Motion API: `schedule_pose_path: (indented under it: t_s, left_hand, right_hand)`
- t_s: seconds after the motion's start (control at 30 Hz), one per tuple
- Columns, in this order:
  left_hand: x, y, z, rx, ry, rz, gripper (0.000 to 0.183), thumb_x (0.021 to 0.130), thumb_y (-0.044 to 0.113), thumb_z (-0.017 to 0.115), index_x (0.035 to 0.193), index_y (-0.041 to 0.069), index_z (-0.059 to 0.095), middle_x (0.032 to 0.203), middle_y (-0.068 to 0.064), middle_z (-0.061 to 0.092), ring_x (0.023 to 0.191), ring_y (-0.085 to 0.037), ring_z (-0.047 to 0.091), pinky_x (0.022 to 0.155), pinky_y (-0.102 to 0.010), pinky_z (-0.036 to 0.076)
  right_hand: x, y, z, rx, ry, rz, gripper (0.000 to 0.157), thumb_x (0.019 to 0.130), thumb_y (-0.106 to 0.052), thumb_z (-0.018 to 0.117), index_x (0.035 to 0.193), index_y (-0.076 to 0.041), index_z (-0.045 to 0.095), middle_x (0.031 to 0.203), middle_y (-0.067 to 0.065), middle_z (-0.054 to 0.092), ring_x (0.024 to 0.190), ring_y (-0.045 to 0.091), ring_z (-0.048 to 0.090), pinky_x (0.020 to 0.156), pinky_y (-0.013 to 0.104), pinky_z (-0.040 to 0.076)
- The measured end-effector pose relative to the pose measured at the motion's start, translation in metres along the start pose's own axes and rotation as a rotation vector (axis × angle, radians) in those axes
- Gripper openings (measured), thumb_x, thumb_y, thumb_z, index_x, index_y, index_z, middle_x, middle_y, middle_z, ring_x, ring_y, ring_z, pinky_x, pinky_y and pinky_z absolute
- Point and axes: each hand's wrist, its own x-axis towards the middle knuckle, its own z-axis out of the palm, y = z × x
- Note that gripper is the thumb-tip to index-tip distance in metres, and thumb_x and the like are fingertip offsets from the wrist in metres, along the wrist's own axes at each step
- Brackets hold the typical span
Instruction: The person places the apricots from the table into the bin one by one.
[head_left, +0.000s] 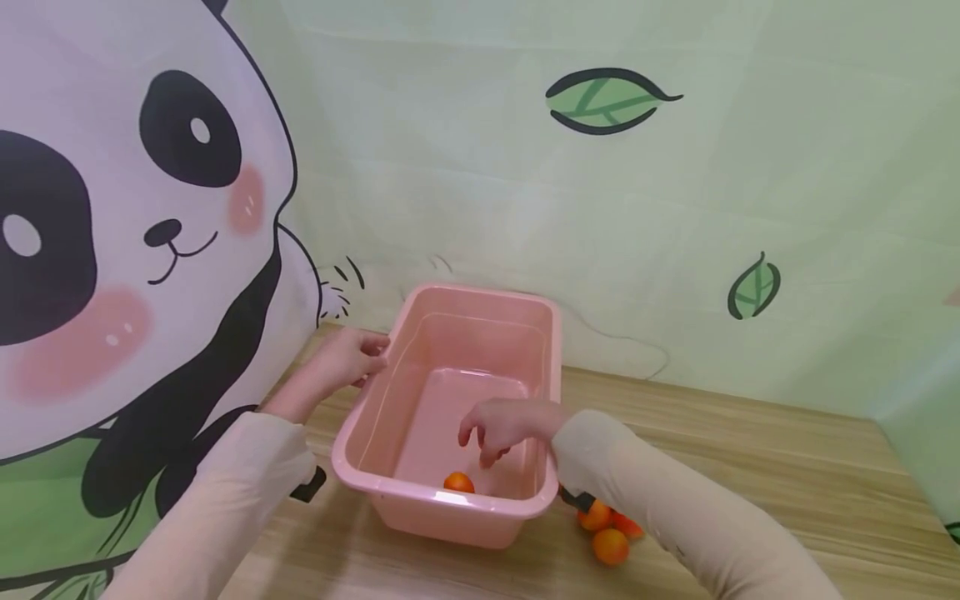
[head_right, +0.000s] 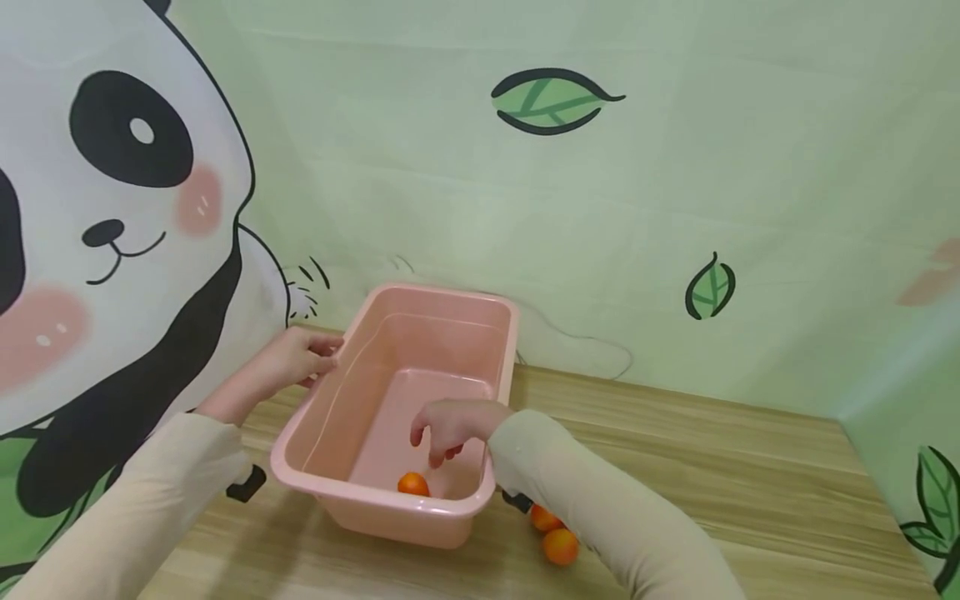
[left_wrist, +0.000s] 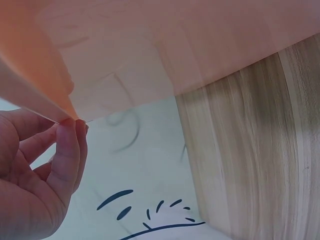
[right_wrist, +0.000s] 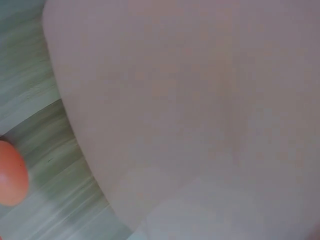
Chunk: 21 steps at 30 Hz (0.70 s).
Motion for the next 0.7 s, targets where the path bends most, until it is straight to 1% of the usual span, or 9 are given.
schedule_pose_path:
  t_s: [0.1, 0.2, 0.3, 0.43, 0.57, 0.7]
  left_hand:
    - [0.000, 0.001, 0.000, -0.002, 0.002, -0.007, 0.042, 0.088, 0.010, 0.049, 0.128, 0.001, 0.044, 0.115, -0.020, 0.057, 0.086, -0.020, 0.061, 0.068, -0.028, 0.054]
    - [-0.001, 0.001, 0.000, -0.008, 0.001, -0.002, 0.042, 0.088, 0.010, 0.049, 0.129, 0.000, 0.044, 0.116, -0.021, 0.056, 0.089, -0.022, 0.061, 0.069, -0.029, 0.054]
    - [-0.001, 0.001, 0.000, -0.014, 0.001, -0.006, 0.042, 0.088, 0.011, 0.048, 0.129, 0.001, 0.044, 0.117, -0.020, 0.056, 0.090, -0.022, 0.061, 0.069, -0.030, 0.054]
    - [-0.001, 0.001, 0.000, -0.020, -0.002, -0.016, 0.042, 0.088, 0.011, 0.048, 0.129, 0.001, 0.044, 0.117, -0.020, 0.056, 0.090, -0.022, 0.061, 0.070, -0.030, 0.054]
    - [-0.001, 0.003, 0.000, -0.023, -0.008, -0.018, 0.042, 0.088, 0.010, 0.047, 0.129, 0.000, 0.043, 0.117, -0.020, 0.055, 0.091, -0.022, 0.060, 0.070, -0.030, 0.054]
    - [-0.001, 0.004, 0.001, -0.022, -0.009, -0.023, 0.042, 0.089, 0.009, 0.047, 0.129, -0.001, 0.043, 0.119, -0.021, 0.054, 0.092, -0.023, 0.060, 0.071, -0.031, 0.054]
  right_hand:
    - [-0.002, 0.001, -0.004, -0.031, 0.030, -0.059, 0.032, 0.075, -0.012, 0.067, 0.104, -0.020, 0.059, 0.090, 0.000, 0.058, 0.073, 0.013, 0.055, 0.066, 0.021, 0.050]
    - [-0.010, 0.001, -0.014, -0.016, 0.086, -0.123, 0.028, 0.076, -0.011, 0.066, 0.103, -0.017, 0.059, 0.091, 0.003, 0.058, 0.077, 0.013, 0.054, 0.067, 0.021, 0.049]
    - [-0.025, 0.000, -0.027, 0.021, 0.147, -0.171, 0.025, 0.078, -0.009, 0.063, 0.103, -0.013, 0.059, 0.091, 0.006, 0.059, 0.080, 0.016, 0.053, 0.069, 0.022, 0.049]
    - [-0.047, 0.003, -0.045, 0.019, 0.225, -0.210, 0.025, 0.079, -0.007, 0.061, 0.103, -0.009, 0.060, 0.090, 0.005, 0.060, 0.082, 0.017, 0.054, 0.071, 0.023, 0.050]
    - [-0.066, 0.017, -0.056, 0.028, 0.280, -0.189, 0.025, 0.078, -0.009, 0.061, 0.104, -0.012, 0.059, 0.093, 0.003, 0.059, 0.085, 0.017, 0.053, 0.074, 0.025, 0.049]
    - [-0.083, 0.036, -0.062, 0.081, 0.292, -0.139, 0.027, 0.079, -0.011, 0.059, 0.106, -0.011, 0.057, 0.096, 0.006, 0.058, 0.088, 0.019, 0.053, 0.075, 0.027, 0.049]
